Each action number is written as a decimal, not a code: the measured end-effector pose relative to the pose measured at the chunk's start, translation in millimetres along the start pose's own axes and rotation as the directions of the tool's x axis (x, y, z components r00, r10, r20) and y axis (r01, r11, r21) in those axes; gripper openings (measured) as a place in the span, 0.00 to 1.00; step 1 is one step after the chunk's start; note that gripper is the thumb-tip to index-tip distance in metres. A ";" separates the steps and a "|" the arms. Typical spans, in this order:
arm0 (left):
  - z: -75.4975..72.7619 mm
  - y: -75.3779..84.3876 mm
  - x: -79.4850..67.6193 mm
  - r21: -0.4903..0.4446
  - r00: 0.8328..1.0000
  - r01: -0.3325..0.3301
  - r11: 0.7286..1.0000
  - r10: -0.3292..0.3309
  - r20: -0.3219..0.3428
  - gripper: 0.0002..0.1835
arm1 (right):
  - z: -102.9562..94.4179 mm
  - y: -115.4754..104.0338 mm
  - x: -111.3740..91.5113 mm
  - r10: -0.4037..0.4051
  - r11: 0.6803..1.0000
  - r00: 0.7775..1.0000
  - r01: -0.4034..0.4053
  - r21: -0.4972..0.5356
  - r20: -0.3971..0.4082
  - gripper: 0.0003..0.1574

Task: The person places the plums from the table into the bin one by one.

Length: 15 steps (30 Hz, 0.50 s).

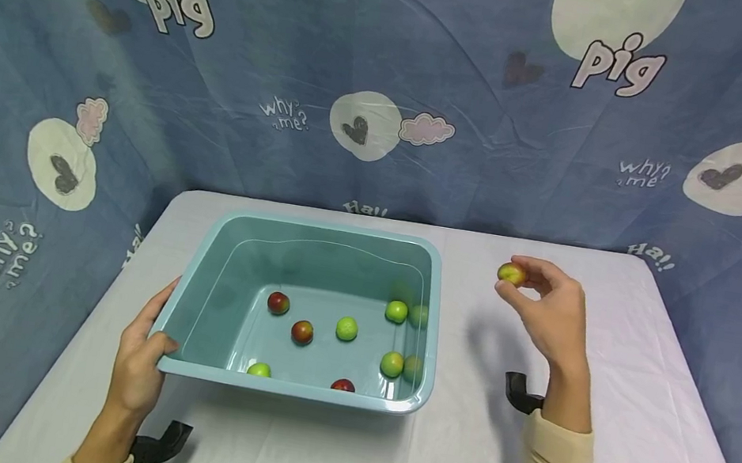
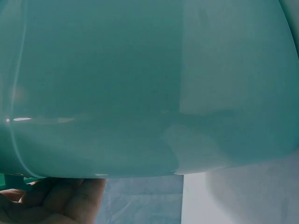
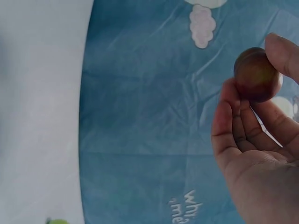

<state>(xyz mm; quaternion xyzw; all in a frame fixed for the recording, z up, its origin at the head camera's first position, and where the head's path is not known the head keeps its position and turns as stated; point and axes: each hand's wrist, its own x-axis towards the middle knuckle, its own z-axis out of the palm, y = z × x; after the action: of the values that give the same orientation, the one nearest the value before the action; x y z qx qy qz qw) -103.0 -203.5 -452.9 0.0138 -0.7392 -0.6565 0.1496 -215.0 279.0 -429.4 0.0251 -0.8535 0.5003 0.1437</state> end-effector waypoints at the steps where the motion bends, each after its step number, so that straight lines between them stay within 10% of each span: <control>1: 0.0 0.0 0.0 0.000 1.000 0.000 1.000 0.000 0.000 0.47 | -0.6 -1.1 0.6 -0.011 1.000 1.000 0.011 0.012 0.001 0.26; 15: -0.2 -0.5 0.1 0.002 1.000 0.009 1.000 -0.009 -0.004 0.47 | -3.3 -17.7 5.7 -0.098 0.993 0.995 0.097 0.060 0.010 0.26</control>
<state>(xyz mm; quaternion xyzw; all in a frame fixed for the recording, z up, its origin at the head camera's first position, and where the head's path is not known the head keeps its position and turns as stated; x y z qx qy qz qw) -103.2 -203.8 -453.4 0.0186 -0.7397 -0.6562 0.1482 -216.3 273.6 -411.3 0.0745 -0.8369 0.5176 0.1616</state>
